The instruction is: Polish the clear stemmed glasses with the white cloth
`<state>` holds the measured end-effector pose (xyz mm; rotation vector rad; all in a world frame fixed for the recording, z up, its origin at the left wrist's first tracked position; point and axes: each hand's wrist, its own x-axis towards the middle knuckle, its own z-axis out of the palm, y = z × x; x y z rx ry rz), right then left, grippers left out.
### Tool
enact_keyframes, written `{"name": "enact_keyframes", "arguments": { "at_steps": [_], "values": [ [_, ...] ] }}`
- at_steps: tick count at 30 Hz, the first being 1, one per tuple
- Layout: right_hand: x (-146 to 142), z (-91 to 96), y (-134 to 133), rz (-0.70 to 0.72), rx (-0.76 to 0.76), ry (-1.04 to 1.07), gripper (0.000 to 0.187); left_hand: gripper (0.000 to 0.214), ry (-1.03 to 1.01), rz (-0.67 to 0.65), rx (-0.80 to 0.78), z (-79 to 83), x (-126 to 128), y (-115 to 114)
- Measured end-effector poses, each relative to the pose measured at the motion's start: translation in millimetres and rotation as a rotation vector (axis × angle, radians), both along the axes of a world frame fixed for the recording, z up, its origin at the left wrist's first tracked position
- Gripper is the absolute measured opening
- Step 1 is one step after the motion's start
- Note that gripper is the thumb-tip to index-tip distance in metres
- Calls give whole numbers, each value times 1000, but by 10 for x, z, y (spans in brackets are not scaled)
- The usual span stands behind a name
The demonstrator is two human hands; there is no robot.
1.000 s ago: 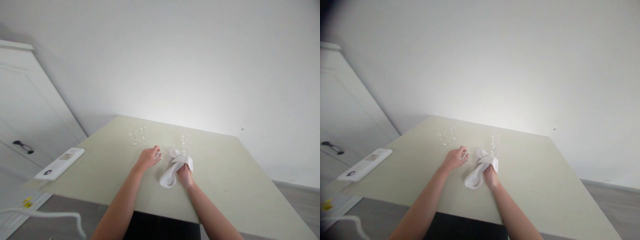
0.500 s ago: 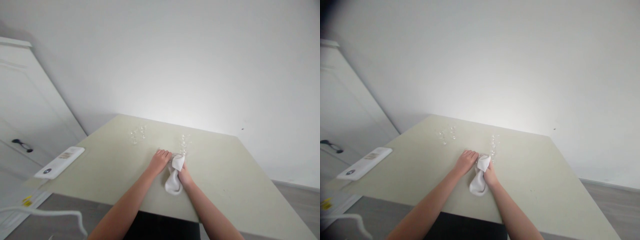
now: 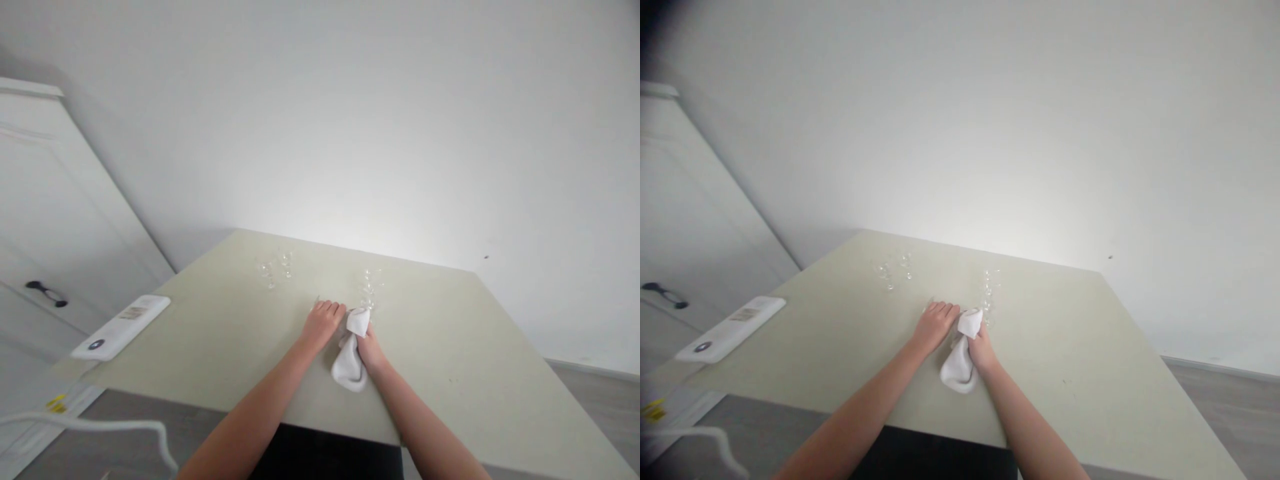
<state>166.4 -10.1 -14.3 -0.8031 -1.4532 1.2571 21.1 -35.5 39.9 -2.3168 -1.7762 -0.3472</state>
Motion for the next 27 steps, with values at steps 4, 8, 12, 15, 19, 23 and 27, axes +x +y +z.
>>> {"name": "enact_keyframes", "arguments": {
  "at_steps": [4,8,12,15,19,23,27],
  "values": [
    [52,105,-74,59,154,-140,29,19,-65,53,-210,15,-56,7],
    [72,222,-202,83,356,-320,56,14,-97,-30,-329,67,-224,34],
    [-69,226,-217,26,227,-232,51,18,-29,-39,-160,53,-341,79],
    [-250,183,-125,-25,-14,-78,28,25,6,-55,57,-5,-400,116],
    [-410,157,51,-8,-191,51,21,26,34,-80,76,-10,-486,212],
    [-364,197,149,64,35,-59,26,23,56,-12,-139,9,-515,302],
    [-296,226,130,44,348,-262,51,23,-3,45,-306,-40,-511,288]
  ]
}}
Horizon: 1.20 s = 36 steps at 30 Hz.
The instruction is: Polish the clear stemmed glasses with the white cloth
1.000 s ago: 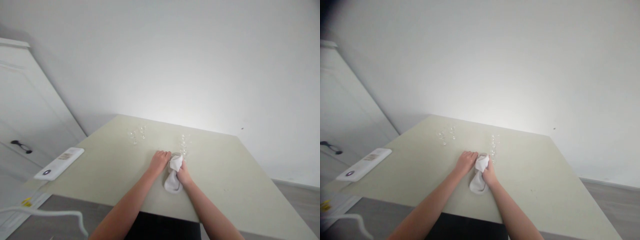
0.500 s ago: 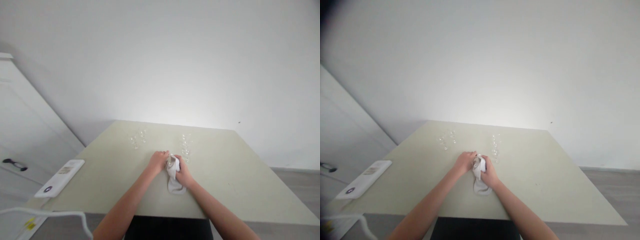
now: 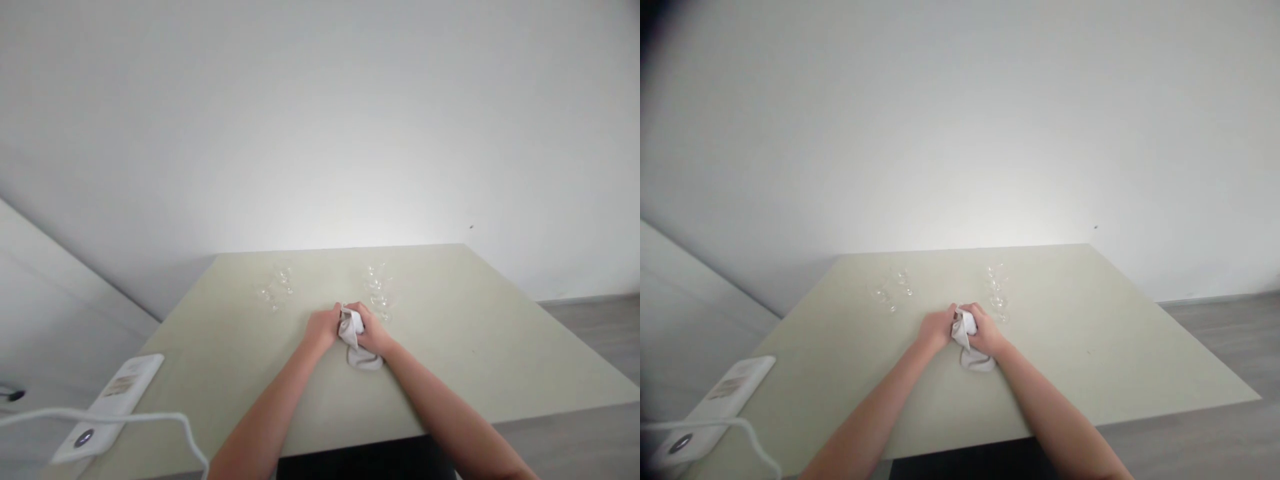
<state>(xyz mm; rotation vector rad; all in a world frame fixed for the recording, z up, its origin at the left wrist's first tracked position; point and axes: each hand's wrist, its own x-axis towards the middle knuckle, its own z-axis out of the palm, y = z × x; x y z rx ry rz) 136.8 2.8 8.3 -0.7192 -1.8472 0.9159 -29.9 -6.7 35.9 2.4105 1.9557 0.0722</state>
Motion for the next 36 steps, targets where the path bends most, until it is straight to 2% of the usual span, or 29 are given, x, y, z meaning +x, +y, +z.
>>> {"name": "enact_keyframes", "arguments": {
  "at_steps": [2,5,8,10,12,15,17,19,21,22,23,24,26,28,32,34,36],
  "values": [
    [-19,-18,-11,-26,-21,41,50,24,-9,-31,101,-18,-4,-33],
    [-83,-87,15,-103,-256,218,28,31,-6,-155,321,-21,6,-82],
    [-104,-138,66,-152,-408,294,19,36,11,-186,366,-25,48,-104],
    [-69,-117,83,-122,-369,277,18,38,19,-133,305,-39,71,-101],
    [-8,-53,74,-63,-238,217,21,38,0,-90,197,-61,70,-89],
    [61,51,27,22,0,29,42,43,-53,-71,58,-81,26,-77],
    [49,64,1,15,53,-10,47,42,-62,-73,77,-73,1,-84],
    [-11,14,-6,-78,-23,67,43,35,-43,-100,207,-51,0,-102],
    [-85,-72,5,-209,-224,218,25,34,-14,-133,360,-26,26,-121],
    [-114,-113,15,-255,-332,270,24,34,-1,-142,415,-18,44,-125],
    [-133,-145,24,-244,-412,284,25,34,9,-144,448,-14,61,-124],
    [-140,-163,32,-230,-420,286,25,33,18,-141,467,-14,73,-117],
    [-120,-151,37,-163,-326,239,20,28,31,-129,468,-29,75,-87],
    [-71,-92,23,-91,-163,139,19,22,29,-112,427,-54,47,-46],
    [-7,27,-35,-20,94,-95,50,18,-2,-87,307,-105,-46,9],
    [-22,36,-52,-31,148,-114,55,18,-13,-80,321,-122,-79,12],
    [-58,12,-46,-57,84,-45,51,18,-19,-108,407,-133,-95,2]
  ]
}}
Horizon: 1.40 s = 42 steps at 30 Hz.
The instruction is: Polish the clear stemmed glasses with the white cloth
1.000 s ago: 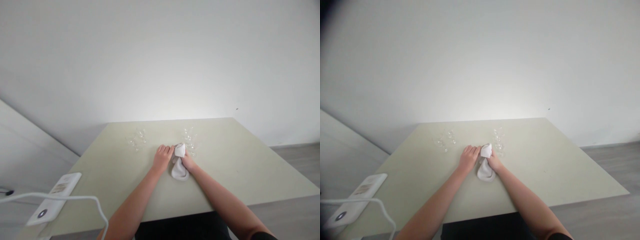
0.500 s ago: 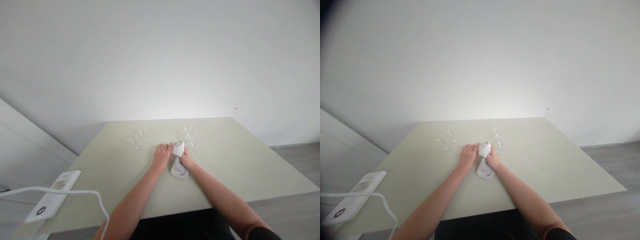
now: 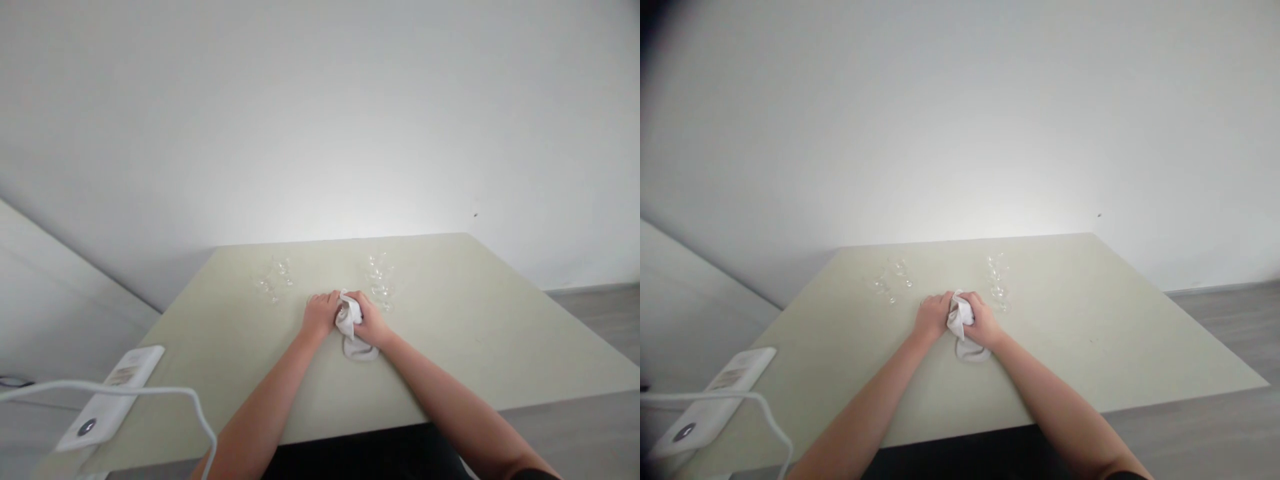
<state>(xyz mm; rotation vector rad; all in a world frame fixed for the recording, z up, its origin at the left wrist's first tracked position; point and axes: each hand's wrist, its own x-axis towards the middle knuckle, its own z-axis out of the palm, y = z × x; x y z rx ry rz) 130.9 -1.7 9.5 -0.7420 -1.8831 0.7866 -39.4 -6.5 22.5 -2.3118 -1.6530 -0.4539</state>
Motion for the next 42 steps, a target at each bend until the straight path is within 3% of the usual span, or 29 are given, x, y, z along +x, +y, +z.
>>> {"name": "enact_keyframes", "arguments": {
  "at_steps": [4,6,10,14,17,19,22,24,26,31,35,38,42],
  "values": [
    [-64,-89,74,-26,-184,224,22,26,32,-116,181,-17,26,-27],
    [-68,-129,109,-27,-200,254,19,28,39,-130,206,-29,55,-33],
    [-11,-127,97,-27,-186,194,27,32,19,-84,137,-44,83,-22],
    [99,6,16,-42,35,-21,59,33,-15,-32,-73,-15,36,2],
    [106,48,-15,2,134,-111,58,34,0,-12,-192,36,3,-7],
    [45,-11,-6,-46,16,-28,49,34,35,-47,-134,67,7,-27],
    [-82,-159,39,-100,-348,217,20,30,105,-91,25,85,48,-56],
    [-123,-208,67,-55,-476,293,22,31,124,-67,58,77,81,-65],
    [-98,-175,78,-6,-404,270,22,34,105,-33,8,61,104,-67],
    [89,70,40,29,-17,-13,40,40,-22,15,-269,74,122,-74],
    [119,116,-9,86,112,-135,60,39,-104,162,-364,139,109,-87],
    [85,79,-30,133,80,-39,73,34,-177,196,-326,164,72,-87],
    [48,35,-29,258,-234,227,64,34,-246,199,-266,161,18,-64]
  ]
}}
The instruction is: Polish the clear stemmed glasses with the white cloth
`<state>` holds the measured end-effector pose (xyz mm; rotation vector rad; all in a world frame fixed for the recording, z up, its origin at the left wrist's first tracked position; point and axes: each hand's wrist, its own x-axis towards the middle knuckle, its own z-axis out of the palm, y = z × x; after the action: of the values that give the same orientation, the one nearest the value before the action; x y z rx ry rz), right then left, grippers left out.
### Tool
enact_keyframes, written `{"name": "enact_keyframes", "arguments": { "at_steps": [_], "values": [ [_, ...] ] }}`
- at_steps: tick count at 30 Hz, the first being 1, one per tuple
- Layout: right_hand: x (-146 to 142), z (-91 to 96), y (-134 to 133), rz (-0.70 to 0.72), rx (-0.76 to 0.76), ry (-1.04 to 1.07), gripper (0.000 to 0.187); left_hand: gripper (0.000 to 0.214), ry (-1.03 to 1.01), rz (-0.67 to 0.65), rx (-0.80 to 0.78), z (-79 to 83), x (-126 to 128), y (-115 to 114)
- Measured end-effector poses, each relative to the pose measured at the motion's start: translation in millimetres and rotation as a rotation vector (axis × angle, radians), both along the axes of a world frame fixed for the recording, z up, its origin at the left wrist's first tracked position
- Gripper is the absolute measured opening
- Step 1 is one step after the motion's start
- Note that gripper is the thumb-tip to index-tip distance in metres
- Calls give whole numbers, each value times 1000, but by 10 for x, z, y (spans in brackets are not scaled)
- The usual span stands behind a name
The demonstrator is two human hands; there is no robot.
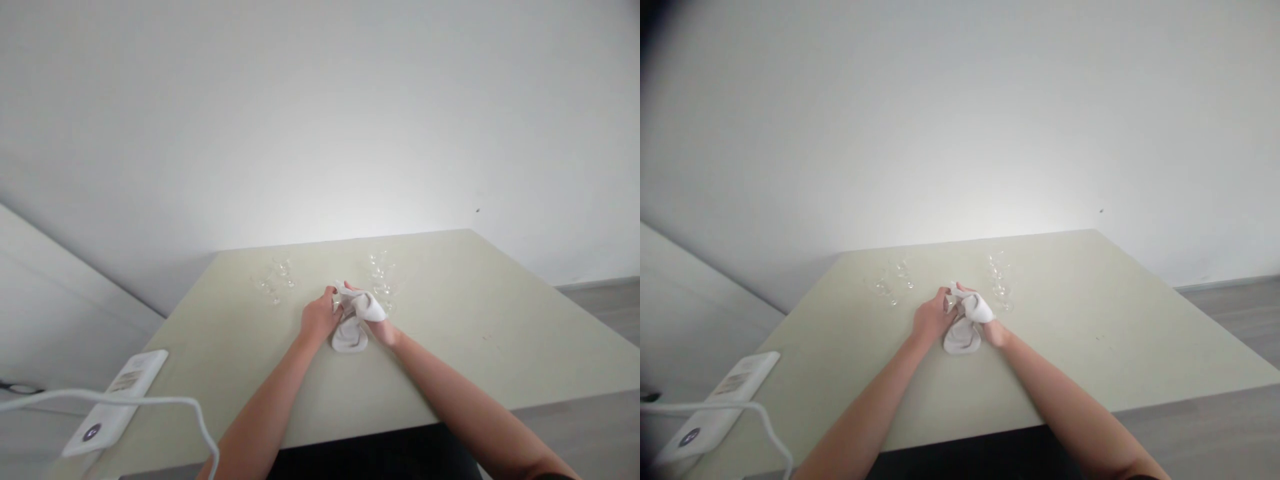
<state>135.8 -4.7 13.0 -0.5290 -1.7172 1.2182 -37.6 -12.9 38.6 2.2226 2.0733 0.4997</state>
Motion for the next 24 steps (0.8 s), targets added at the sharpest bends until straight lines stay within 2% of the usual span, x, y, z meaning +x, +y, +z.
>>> {"name": "enact_keyframes", "arguments": {
  "at_steps": [2,5,8,12,14,16,21,24],
  "values": [
    [-8,-9,10,53,-163,82,65,35,7,-9,9,-8,-12,11],
    [-4,-13,43,47,-229,86,65,34,75,-102,21,-27,-14,12],
    [17,-50,93,-95,-148,-21,55,30,181,-276,80,-50,-20,-4],
    [26,-162,118,-243,-46,-159,28,27,297,-459,211,-48,-56,-28],
    [6,-203,106,-237,-17,-194,17,24,342,-502,266,-34,-77,-38],
    [-20,-215,94,-187,27,-234,13,23,371,-527,304,-25,-94,-44],
    [-32,-179,91,-179,70,-280,14,28,374,-571,342,-47,-82,-53],
    [-11,-154,79,-122,88,-264,15,27,363,-558,358,-56,-57,-58]
  ]
}}
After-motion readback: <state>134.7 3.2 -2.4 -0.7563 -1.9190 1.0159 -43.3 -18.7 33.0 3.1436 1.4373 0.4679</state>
